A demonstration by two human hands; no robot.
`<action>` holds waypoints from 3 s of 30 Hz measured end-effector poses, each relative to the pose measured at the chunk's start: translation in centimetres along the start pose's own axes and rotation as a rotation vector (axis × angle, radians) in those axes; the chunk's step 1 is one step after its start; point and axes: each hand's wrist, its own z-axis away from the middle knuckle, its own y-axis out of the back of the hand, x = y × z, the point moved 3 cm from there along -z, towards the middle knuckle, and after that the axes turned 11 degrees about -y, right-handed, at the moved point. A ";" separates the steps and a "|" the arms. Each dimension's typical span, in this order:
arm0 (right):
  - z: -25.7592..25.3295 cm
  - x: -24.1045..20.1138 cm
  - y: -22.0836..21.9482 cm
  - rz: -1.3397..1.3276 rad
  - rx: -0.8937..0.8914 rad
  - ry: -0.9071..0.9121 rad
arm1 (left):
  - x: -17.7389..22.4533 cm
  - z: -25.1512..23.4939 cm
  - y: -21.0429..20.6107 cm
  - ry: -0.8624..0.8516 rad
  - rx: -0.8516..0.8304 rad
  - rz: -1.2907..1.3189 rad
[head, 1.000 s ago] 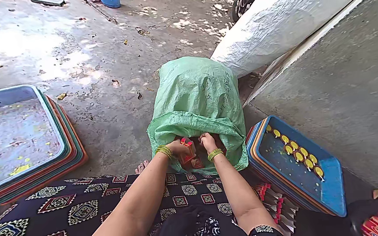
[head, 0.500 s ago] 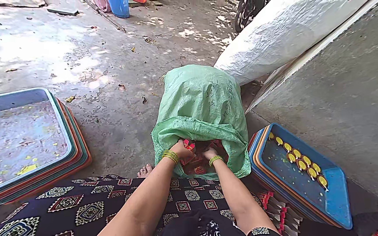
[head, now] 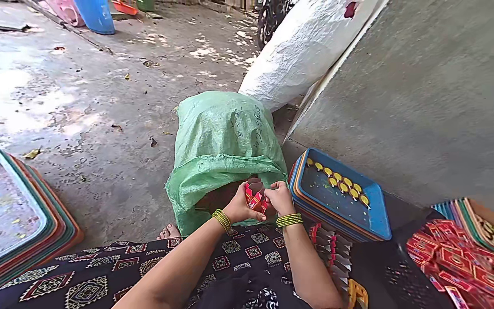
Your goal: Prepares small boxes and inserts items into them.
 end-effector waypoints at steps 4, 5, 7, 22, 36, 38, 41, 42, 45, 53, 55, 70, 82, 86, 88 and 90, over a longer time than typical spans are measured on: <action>3.8 -0.2 3.4 -0.087 -0.004 0.054 | 3.5 1.5 -2.9 -0.072 0.092 -0.149; 4.8 -0.1 4.2 -0.085 -0.013 0.083 | 4.1 2.0 -3.6 -0.097 0.108 -0.149; 7.2 0.2 5.8 -0.109 -0.055 0.155 | 5.1 2.9 -4.8 -0.162 0.117 -0.077; 10.9 16.4 7.7 -0.668 -0.121 0.413 | 4.5 7.1 -10.8 -0.309 -0.438 0.005; 11.6 16.8 7.2 -0.751 -0.213 0.502 | 3.6 8.6 -10.9 -0.587 -0.388 -0.458; 11.8 16.9 7.0 -0.711 -0.129 0.494 | 4.0 8.7 -11.2 -0.570 -0.414 -0.521; 12.1 16.7 6.8 -0.729 -0.118 0.494 | 4.8 9.1 -11.6 -0.471 -0.460 -0.426; 12.2 16.5 6.8 -0.724 -0.184 0.516 | 4.7 9.2 -11.7 -0.450 -0.464 -0.347; 12.3 16.2 6.8 -0.693 -0.344 0.547 | 4.1 9.1 -11.5 -0.494 -0.420 -0.196; 2.6 13.5 17.7 -0.268 0.292 0.347 | 3.8 7.2 -10.2 -0.473 -0.285 -0.147; -2.9 13.1 22.3 -0.110 0.459 0.117 | 3.0 7.0 -10.0 -0.434 -0.262 -0.152; -25.2 14.8 27.9 -0.030 0.502 -0.521 | 1.9 6.1 -10.3 -0.463 -0.341 -0.239; -24.5 14.8 28.2 -0.106 0.543 -0.452 | 2.0 6.8 -10.2 -0.448 -0.341 -0.247; -24.6 14.6 26.8 -0.423 0.543 -0.427 | 2.2 6.8 -10.2 -0.419 -0.338 -0.262; -24.6 14.4 26.4 -0.583 0.585 -0.386 | 2.1 6.7 -10.1 -0.398 -0.338 -0.251; -23.2 13.9 26.6 -0.609 0.635 -0.358 | 2.0 6.7 -10.1 -0.406 -0.334 -0.247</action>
